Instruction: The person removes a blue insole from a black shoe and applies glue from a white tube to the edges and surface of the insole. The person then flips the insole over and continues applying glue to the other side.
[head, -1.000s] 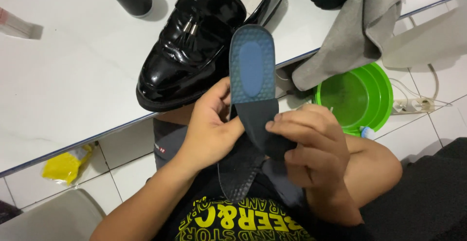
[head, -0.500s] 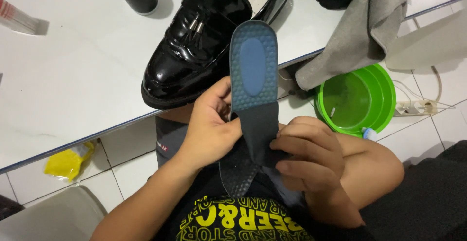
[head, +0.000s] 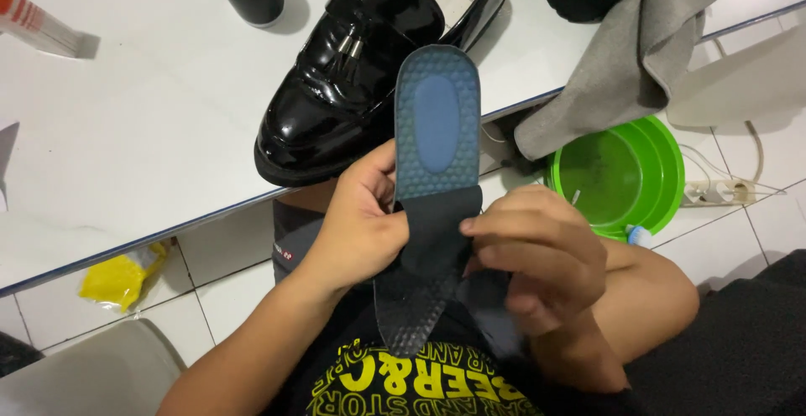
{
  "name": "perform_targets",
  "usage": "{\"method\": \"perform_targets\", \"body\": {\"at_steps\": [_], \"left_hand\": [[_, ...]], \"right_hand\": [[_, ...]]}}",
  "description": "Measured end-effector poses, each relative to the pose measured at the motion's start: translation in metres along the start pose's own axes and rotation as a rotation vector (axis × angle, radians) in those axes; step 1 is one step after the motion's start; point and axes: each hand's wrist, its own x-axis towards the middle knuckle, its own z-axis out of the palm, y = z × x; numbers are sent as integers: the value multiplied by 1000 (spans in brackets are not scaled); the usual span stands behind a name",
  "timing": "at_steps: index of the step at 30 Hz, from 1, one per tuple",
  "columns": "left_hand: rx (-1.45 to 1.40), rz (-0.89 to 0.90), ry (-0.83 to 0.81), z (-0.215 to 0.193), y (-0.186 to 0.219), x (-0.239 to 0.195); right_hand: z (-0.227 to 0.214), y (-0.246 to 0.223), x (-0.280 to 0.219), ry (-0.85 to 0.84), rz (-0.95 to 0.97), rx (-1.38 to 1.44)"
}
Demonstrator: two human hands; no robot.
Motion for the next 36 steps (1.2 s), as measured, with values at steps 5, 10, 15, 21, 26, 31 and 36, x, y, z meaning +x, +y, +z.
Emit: {"method": "perform_targets", "body": {"at_steps": [5, 10, 15, 21, 26, 31, 36], "left_hand": [[-1, 5, -29, -7, 14, -8], [127, -108, 26, -19, 42, -22], [133, -83, 43, -41, 51, -33], [146, -9, 90, -54, 49, -43], [216, 18, 115, -52, 53, -42], [81, 9, -2, -46, 48, -31], [-35, 25, -136, -41, 28, -7]], "right_hand": [[1, 50, 7, 250, 32, -57], [18, 64, 42, -10, 77, -133], [53, 36, 56, -49, 306, -178], [72, 42, 61, 168, 374, -310], [65, 81, 66, 299, 454, -15], [66, 108, 87, 255, 293, 105], [47, 178, 115, 192, 233, 199]]}}
